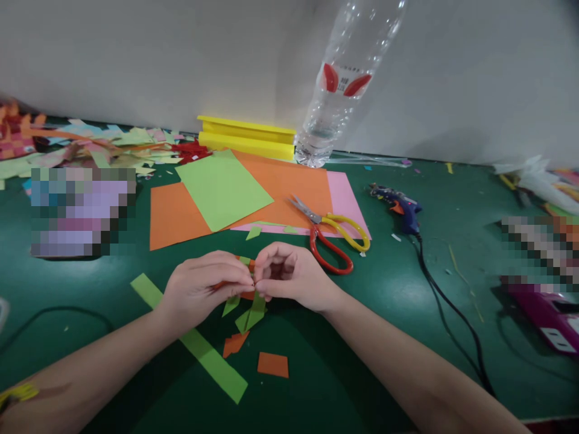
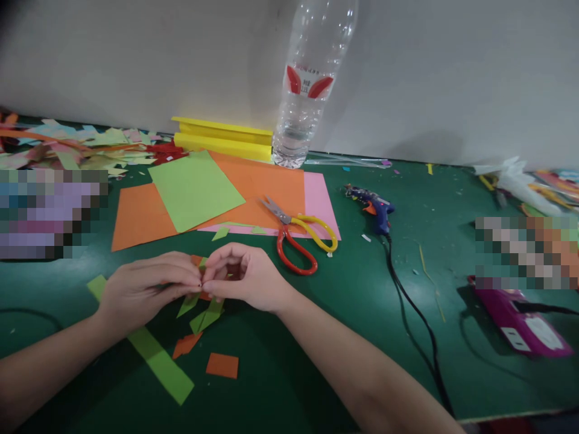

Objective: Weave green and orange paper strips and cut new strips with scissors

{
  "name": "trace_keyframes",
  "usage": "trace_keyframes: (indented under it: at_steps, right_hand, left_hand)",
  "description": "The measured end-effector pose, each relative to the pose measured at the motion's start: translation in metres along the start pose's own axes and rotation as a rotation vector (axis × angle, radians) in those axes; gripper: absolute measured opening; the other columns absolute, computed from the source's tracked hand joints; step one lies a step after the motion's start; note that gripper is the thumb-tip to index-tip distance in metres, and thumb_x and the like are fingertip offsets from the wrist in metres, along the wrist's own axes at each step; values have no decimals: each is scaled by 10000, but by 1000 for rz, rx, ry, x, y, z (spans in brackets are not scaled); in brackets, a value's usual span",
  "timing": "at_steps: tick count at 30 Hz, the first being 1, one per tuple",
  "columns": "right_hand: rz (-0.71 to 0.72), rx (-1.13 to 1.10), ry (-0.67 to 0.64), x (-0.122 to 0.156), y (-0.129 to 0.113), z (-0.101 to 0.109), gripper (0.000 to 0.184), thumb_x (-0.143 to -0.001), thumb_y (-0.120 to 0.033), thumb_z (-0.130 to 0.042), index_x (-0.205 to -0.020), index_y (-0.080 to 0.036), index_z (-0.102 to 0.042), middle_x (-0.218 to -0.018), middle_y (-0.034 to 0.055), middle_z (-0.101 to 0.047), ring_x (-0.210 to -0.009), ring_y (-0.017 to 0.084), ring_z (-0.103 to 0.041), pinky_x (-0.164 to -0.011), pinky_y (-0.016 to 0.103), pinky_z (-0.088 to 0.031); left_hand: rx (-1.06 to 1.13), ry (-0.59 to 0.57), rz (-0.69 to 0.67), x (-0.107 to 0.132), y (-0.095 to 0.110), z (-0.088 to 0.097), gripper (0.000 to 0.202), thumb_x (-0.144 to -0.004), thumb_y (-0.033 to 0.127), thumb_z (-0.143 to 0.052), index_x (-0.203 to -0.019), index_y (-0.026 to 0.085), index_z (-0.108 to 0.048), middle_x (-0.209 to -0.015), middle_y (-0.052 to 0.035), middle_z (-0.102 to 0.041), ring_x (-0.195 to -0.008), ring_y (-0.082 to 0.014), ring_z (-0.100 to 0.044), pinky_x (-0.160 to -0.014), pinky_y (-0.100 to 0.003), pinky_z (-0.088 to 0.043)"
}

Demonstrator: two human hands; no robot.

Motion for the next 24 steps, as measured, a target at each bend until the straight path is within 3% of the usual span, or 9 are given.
trace_keyframes:
  at_steps: [24]
  right_hand:
    - [-21, 40, -42, 1, -1, -1, 273, -655, -119, -728, -876, -149, -572, -721, -27, -626, -561, 51, -579, -552, 189, -499]
  left_hand:
    - [-11, -14, -19, 2, -1, -2, 57, -809, 160, -639, -772, 171, -681, -715, -34, -707, -683, -150, -648, -656, -272, -536]
Point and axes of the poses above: each hand's wrist, its own x-axis away from the middle knuckle, its own z-axis out of the back of the hand, y = z × x, the point moved 5 cm from there along -x, towards the middle knuckle
